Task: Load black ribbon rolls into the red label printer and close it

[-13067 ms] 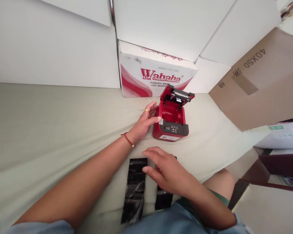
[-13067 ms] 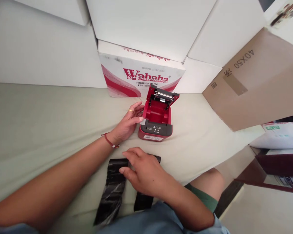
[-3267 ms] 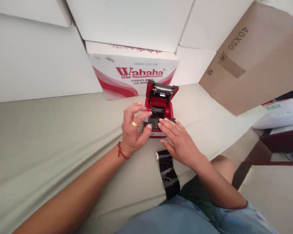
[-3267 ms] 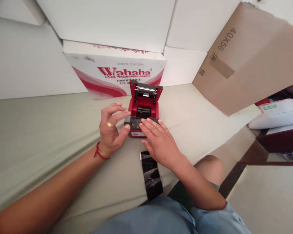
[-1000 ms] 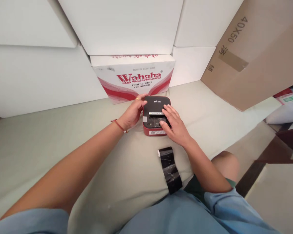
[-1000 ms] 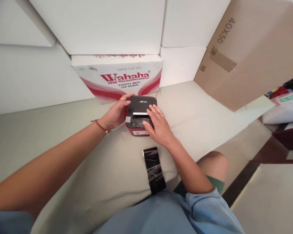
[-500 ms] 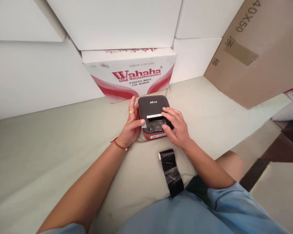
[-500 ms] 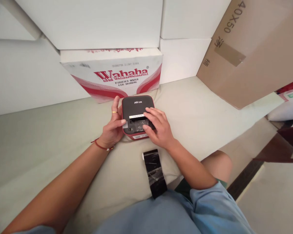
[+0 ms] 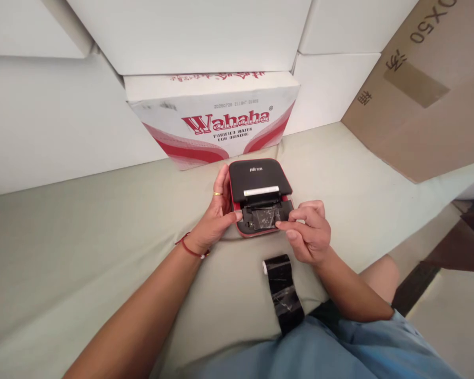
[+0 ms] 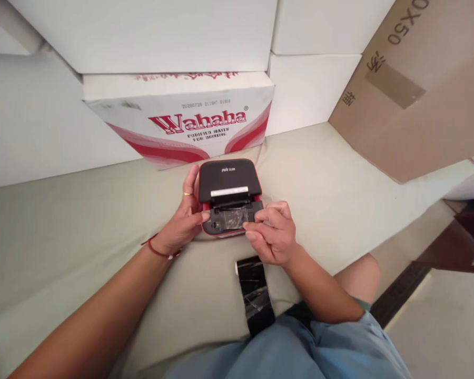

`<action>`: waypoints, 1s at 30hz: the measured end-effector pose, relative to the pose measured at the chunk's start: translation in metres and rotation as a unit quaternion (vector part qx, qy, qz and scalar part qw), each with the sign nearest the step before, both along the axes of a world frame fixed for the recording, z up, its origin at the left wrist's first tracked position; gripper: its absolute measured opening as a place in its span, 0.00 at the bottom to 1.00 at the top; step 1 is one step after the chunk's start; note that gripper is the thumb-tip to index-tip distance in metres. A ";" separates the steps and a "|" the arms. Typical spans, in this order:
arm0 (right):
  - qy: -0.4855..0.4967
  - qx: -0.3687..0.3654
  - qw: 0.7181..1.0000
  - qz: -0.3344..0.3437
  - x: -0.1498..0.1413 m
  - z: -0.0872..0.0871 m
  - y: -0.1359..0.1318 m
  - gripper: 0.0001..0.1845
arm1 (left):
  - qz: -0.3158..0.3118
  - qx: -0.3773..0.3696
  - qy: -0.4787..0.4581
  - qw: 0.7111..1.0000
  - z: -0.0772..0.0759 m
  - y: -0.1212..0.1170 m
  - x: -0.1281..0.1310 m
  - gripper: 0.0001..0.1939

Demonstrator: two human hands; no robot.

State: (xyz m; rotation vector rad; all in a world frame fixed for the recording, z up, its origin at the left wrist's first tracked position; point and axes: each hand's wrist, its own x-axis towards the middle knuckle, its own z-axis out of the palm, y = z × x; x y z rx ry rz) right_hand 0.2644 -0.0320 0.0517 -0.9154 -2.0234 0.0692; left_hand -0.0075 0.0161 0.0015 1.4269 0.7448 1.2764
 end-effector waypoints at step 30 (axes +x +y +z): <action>-0.458 -0.326 0.825 -0.048 -0.074 0.113 0.095 0.16 | -0.021 -0.037 -0.063 0.997 -0.011 0.000 0.001 0.57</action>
